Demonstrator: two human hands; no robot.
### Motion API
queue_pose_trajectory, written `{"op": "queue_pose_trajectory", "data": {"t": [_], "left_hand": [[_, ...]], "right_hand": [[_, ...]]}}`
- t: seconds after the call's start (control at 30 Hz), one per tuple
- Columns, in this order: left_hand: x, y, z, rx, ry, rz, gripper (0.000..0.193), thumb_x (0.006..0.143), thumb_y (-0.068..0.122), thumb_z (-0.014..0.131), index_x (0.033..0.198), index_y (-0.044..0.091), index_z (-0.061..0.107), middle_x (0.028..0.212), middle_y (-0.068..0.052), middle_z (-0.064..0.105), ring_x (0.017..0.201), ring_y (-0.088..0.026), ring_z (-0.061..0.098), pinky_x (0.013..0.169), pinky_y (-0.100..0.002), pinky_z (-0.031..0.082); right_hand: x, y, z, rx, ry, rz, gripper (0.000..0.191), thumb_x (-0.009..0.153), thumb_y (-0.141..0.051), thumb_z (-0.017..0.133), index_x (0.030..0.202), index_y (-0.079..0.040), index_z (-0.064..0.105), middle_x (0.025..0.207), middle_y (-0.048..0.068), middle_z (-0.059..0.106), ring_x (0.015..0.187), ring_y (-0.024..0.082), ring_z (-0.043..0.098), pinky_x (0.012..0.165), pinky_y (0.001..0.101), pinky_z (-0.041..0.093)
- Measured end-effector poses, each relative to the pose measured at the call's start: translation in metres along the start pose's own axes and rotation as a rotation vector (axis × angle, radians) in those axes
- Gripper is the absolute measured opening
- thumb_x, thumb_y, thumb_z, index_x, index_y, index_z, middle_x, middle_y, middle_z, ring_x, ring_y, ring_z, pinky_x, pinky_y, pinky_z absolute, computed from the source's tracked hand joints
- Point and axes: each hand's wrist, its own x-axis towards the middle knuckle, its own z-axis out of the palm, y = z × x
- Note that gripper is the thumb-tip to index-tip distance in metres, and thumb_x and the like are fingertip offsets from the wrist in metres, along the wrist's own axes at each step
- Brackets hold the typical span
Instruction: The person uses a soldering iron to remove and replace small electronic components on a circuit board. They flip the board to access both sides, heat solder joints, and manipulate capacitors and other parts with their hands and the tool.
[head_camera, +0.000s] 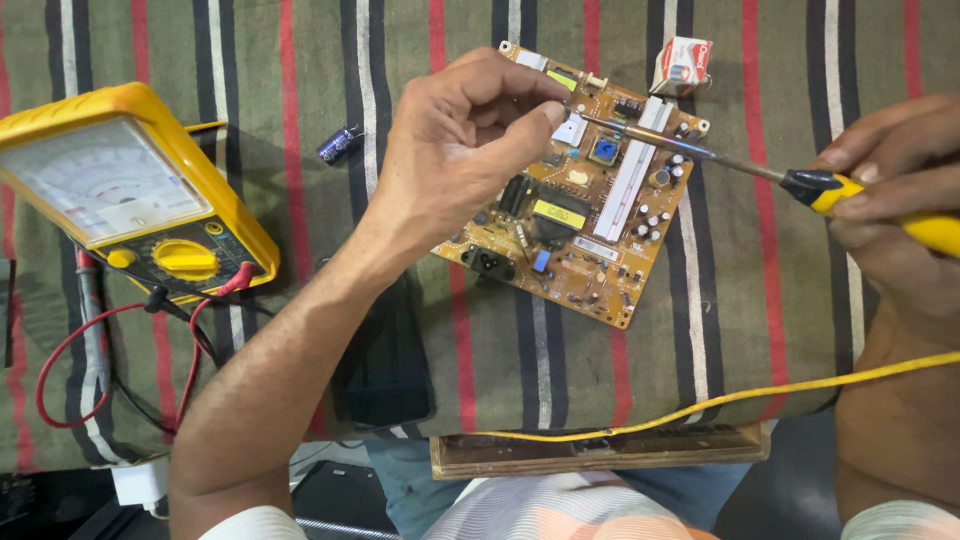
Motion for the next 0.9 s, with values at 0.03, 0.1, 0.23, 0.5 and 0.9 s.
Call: {"op": "queue_pose_trajectory", "data": {"t": [0.03, 0.1, 0.23, 0.5, 0.9], "left_hand": [[0.000, -0.001, 0.000, -0.024, -0.007, 0.001, 0.015, 0.105, 0.005, 0.070, 0.116, -0.005, 0.070, 0.112, -0.003, 0.064, 0.104, -0.010, 0.072, 0.095, -0.024, 0.063], [0.001, -0.001, 0.001, -0.038, -0.009, -0.007, 0.014, 0.104, 0.004, 0.069, 0.115, -0.005, 0.070, 0.112, -0.003, 0.064, 0.104, -0.010, 0.072, 0.094, -0.024, 0.063], [0.001, -0.002, 0.001, -0.063, -0.008, -0.006, 0.014, 0.105, 0.003, 0.069, 0.115, -0.005, 0.069, 0.112, -0.002, 0.063, 0.105, -0.009, 0.071, 0.094, -0.024, 0.062], [0.001, -0.002, 0.000, -0.004, -0.027, 0.024, 0.014, 0.105, 0.003, 0.068, 0.116, -0.005, 0.070, 0.114, -0.003, 0.063, 0.106, -0.010, 0.072, 0.097, -0.024, 0.064], [0.001, -0.001, -0.001, 0.020, -0.037, 0.036, 0.016, 0.106, 0.004, 0.067, 0.119, -0.005, 0.071, 0.115, -0.003, 0.060, 0.107, -0.010, 0.071, 0.100, -0.025, 0.064]], "right_hand": [[-0.001, -0.002, 0.001, 0.016, 0.019, 0.020, 0.020, 0.095, 0.002, 0.076, 0.096, -0.014, 0.064, 0.102, 0.006, 0.058, 0.101, 0.018, 0.070, 0.092, 0.0309, 0.067], [-0.004, -0.005, 0.003, 0.041, 0.044, 0.044, 0.019, 0.096, 0.001, 0.076, 0.098, -0.013, 0.065, 0.100, 0.005, 0.059, 0.100, 0.017, 0.068, 0.095, 0.0305, 0.067], [-0.005, 0.001, 0.004, -0.024, 0.032, 0.016, 0.021, 0.098, 0.003, 0.076, 0.097, -0.013, 0.063, 0.099, 0.007, 0.061, 0.099, 0.018, 0.070, 0.090, 0.0285, 0.067], [-0.001, 0.006, 0.001, 0.023, 0.001, -0.026, 0.016, 0.094, -0.004, 0.074, 0.095, -0.017, 0.063, 0.101, 0.004, 0.060, 0.103, 0.017, 0.071, 0.088, 0.0303, 0.063], [-0.002, 0.000, 0.002, 0.061, 0.007, 0.008, 0.014, 0.095, -0.007, 0.073, 0.094, -0.017, 0.063, 0.103, 0.003, 0.059, 0.103, 0.016, 0.071, 0.092, 0.0295, 0.067]]}}
